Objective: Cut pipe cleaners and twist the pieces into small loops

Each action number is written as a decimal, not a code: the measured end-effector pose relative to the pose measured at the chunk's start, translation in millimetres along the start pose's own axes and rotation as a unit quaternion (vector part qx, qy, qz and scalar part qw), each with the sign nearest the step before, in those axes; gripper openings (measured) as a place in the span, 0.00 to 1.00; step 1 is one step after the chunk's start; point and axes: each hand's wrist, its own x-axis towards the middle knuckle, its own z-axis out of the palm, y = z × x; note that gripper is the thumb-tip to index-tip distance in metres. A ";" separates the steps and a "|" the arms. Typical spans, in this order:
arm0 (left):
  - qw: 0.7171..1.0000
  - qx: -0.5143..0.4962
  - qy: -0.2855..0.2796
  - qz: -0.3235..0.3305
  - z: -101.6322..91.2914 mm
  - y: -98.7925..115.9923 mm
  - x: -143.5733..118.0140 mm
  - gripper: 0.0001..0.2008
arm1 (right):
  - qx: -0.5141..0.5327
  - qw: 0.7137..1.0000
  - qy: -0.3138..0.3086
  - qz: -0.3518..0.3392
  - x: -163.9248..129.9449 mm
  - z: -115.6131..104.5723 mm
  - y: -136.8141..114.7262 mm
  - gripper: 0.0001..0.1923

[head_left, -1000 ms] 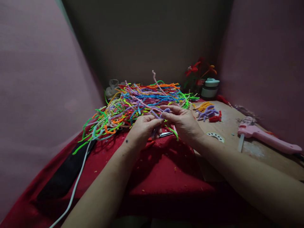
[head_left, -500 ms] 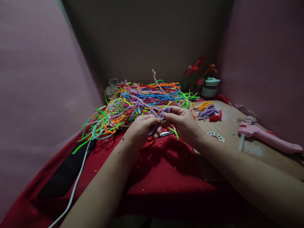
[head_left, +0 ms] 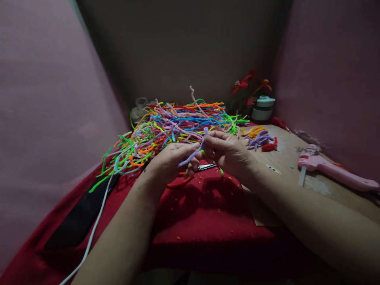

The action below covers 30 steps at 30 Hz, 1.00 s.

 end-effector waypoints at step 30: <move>0.945 0.144 0.221 0.196 17.2 -1.0 0.8 0.09 | -0.110 0.985 0.132 -0.024 -7.1 10.4 3.4 0.09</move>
